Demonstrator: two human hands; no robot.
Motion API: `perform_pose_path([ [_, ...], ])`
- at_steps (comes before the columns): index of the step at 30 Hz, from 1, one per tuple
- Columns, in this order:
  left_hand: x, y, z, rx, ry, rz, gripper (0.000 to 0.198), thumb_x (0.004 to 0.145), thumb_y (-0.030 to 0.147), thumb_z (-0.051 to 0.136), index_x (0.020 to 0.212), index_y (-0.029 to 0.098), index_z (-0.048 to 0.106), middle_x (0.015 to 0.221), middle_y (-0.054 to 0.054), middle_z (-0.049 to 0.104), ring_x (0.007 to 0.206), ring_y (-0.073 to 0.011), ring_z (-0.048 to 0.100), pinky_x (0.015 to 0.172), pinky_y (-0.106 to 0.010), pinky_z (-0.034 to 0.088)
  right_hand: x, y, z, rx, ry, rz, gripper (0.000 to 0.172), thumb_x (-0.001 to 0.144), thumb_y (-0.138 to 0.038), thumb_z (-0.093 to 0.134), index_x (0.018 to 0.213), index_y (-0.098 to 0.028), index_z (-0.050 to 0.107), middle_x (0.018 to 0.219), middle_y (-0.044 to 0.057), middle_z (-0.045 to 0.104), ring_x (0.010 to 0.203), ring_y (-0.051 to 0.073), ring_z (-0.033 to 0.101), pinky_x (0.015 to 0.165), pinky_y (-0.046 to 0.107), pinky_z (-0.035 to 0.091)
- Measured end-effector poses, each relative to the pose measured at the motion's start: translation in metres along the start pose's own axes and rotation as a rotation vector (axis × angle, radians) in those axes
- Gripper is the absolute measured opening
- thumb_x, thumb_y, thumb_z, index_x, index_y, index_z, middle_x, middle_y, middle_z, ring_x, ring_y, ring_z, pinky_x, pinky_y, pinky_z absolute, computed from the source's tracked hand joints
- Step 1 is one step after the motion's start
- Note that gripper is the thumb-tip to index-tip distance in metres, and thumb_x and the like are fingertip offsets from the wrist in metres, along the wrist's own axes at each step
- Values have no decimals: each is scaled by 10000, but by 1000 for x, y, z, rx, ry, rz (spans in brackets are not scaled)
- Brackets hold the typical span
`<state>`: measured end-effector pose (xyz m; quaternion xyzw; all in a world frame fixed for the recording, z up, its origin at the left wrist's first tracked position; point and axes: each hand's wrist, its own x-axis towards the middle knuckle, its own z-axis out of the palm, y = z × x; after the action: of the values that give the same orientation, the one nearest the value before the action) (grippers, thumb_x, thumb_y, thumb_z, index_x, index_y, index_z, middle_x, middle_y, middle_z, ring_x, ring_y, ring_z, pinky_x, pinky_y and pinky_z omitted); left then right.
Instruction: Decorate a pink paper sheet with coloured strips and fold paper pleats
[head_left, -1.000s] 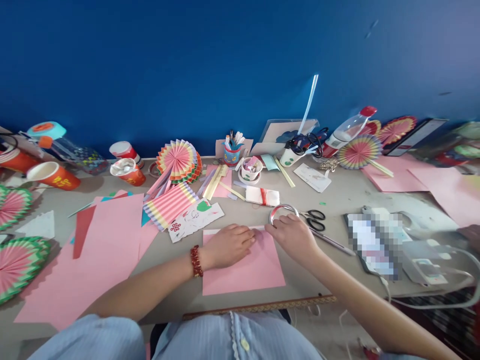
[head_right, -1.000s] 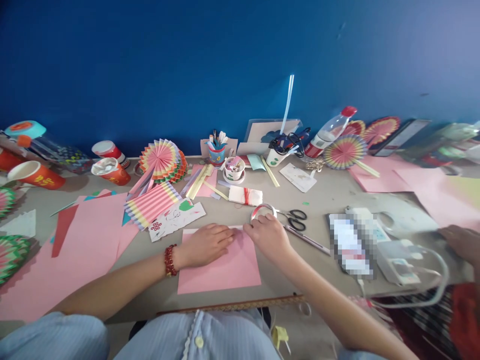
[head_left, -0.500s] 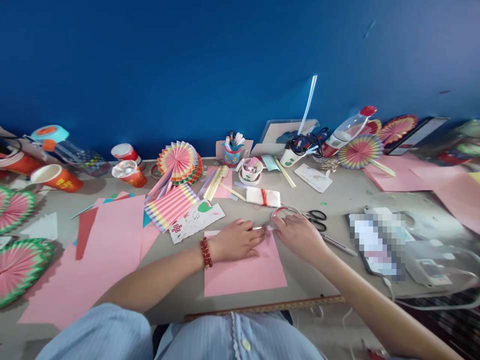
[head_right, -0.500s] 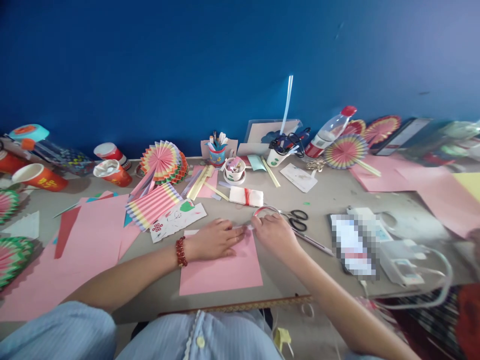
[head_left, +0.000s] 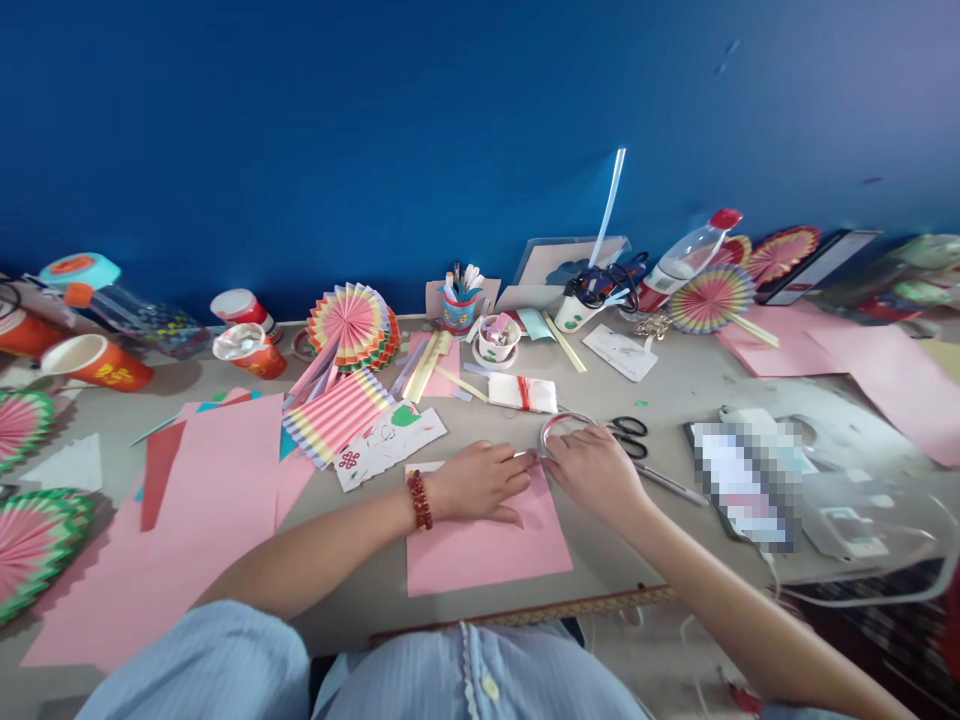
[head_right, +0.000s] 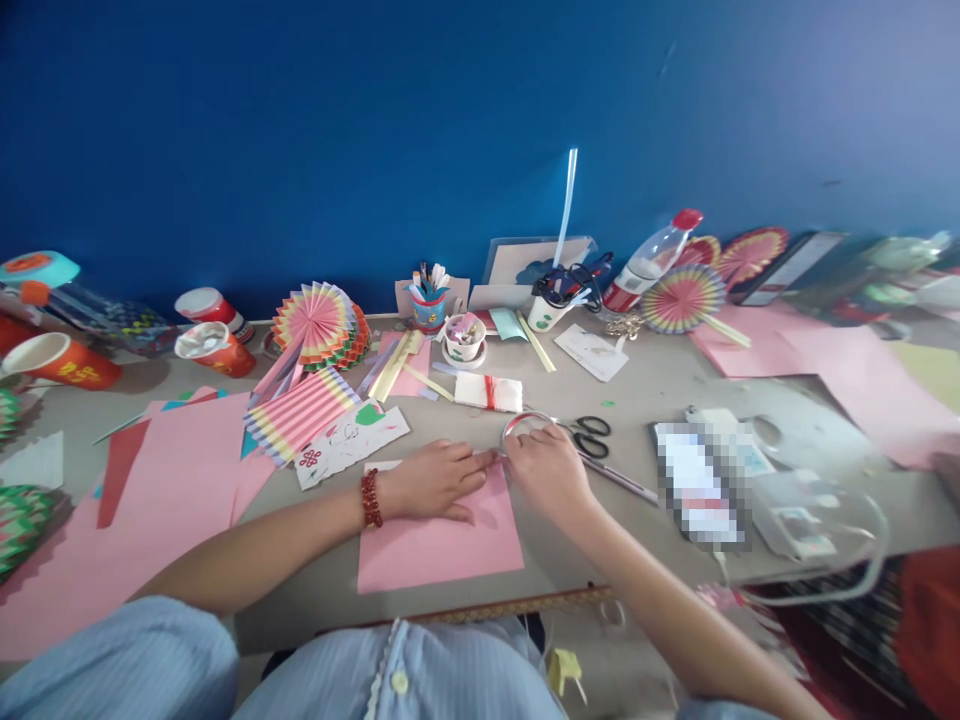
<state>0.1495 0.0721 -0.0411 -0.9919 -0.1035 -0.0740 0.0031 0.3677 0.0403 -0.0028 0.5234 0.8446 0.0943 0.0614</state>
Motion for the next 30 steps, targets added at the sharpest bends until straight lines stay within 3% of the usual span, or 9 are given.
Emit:
perform_pose_path([
  [7, 0, 0, -3, 1, -23, 3, 593, 930, 666, 448, 1157, 148, 623, 1454, -164, 490, 1077, -268, 543, 784, -364, 432, 0, 0, 3, -23, 35, -14, 105, 897, -209, 578, 857, -151, 656, 727, 64, 695, 720, 231, 623, 773, 363, 307],
  [14, 6, 1, -3, -43, -24, -26, 659, 931, 674, 431, 1300, 142, 557, 1423, -171, 517, 1067, -272, 531, 723, -359, 432, -2, -1, 6, 3, 62, -18, 80, 876, -170, 590, 842, -145, 658, 716, 61, 687, 713, 227, 604, 777, 364, 307],
  [30, 3, 5, -4, 19, -74, -70, 762, 932, 730, 311, 1372, 142, 512, 1520, -144, 434, 1041, -274, 493, 743, -385, 410, -24, 10, 27, 221, 257, 71, 255, 1007, -262, 452, 842, -171, 623, 737, 43, 667, 758, 206, 599, 774, 311, 348],
])
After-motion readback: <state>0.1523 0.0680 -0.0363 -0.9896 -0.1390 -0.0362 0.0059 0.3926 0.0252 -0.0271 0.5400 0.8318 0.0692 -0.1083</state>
